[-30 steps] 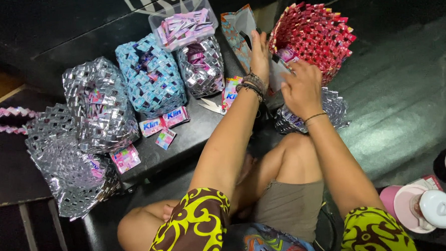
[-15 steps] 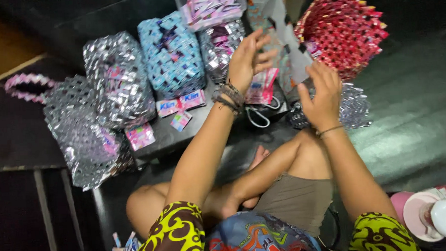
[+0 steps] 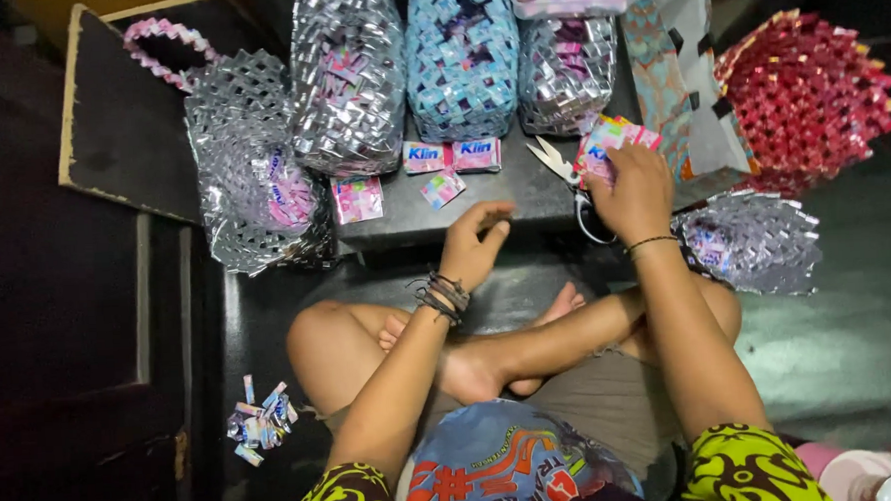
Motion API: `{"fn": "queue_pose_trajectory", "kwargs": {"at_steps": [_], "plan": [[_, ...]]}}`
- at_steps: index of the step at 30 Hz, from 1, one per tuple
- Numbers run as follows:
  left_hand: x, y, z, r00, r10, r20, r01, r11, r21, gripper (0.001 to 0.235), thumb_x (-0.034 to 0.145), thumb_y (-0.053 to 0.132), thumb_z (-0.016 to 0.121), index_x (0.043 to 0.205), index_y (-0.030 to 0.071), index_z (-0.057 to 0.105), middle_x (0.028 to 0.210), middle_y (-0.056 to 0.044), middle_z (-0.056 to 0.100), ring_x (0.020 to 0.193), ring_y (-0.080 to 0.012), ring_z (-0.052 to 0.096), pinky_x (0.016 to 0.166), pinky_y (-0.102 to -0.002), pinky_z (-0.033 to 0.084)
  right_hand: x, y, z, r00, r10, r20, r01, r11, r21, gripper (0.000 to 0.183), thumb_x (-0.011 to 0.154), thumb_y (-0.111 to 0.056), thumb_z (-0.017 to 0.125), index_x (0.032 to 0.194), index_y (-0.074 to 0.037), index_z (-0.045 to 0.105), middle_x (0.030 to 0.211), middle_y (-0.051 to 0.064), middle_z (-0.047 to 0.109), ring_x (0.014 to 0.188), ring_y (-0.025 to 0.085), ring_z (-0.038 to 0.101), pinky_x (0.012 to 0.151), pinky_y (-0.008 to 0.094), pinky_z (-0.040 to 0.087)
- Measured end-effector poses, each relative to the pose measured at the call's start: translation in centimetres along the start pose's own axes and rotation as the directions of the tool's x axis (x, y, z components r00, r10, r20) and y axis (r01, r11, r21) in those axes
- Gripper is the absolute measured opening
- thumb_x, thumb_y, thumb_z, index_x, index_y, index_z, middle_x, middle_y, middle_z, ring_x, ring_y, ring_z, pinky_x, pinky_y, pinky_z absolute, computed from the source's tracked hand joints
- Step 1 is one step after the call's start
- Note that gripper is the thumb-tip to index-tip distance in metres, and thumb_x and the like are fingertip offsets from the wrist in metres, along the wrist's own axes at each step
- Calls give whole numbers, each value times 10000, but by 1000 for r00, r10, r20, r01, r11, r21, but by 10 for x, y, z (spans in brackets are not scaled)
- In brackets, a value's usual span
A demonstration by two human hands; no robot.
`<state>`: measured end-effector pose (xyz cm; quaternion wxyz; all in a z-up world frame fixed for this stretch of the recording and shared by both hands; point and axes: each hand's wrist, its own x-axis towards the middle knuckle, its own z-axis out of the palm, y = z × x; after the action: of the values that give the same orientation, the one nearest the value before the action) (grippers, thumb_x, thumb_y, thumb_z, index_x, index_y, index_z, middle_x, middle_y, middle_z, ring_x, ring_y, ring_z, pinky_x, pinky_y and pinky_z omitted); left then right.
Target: The person sits cross-legged on the floor and uses scissors to cut small pink and blue paper packets labeled 'Klin' into smaller pieces. The person repeatedly picks up packets, cuts them, and places the cut pieces into woven baskets nearby.
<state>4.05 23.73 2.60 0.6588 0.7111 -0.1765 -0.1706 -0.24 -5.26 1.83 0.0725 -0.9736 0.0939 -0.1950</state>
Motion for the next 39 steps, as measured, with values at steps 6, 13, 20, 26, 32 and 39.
{"fn": "queue_pose_trajectory", "kwargs": {"at_steps": [6,13,20,26,32,39], "plan": [[9,-14,4,977,179,119,-207,929,306,380,934,160,697,1311,138,661,1367,-85,630,1350,-269,555,1137,-411,445,21,-22,8,995,101,10,-97,977,-191,458,824,-586,780,930,-141,770,803,118,706,767,355,695,743,485,473],[8,13,1,989,87,122,-119,952,281,325,985,125,647,1308,87,645,1357,-123,624,1326,-315,563,1115,-453,458,27,-18,16,949,276,153,-248,952,-182,354,888,-425,585,931,-132,778,797,147,714,800,404,737,705,519,544],[6,22,-3,985,57,164,-102,953,287,314,986,134,641,1290,58,642,1353,-161,617,1328,-350,552,1122,-479,445,28,-32,6,927,330,177,-300,938,-175,290,860,-352,622,957,-117,762,830,157,716,821,415,741,737,525,567],[8,24,-9,984,33,173,-75,967,242,307,991,119,637,1292,59,647,1343,-149,625,1324,-339,557,1115,-474,451,30,-22,-4,903,424,69,-425,905,5,236,892,-240,588,893,-67,749,772,183,707,835,453,726,737,550,570],[12,17,-11,984,40,175,-74,978,195,302,1000,131,636,1297,82,654,1341,-127,632,1330,-325,555,1120,-458,447,22,39,36,785,597,-166,-551,795,252,146,822,-211,642,774,-101,726,678,162,663,755,420,699,685,467,556],[15,11,-2,975,97,199,-162,927,340,352,956,161,675,1291,60,635,1318,-161,635,1312,-354,564,1135,-480,435,22,-21,-21,885,348,-308,-270,924,270,53,805,-47,715,849,-45,686,784,186,730,767,434,714,651,515,534]]}}
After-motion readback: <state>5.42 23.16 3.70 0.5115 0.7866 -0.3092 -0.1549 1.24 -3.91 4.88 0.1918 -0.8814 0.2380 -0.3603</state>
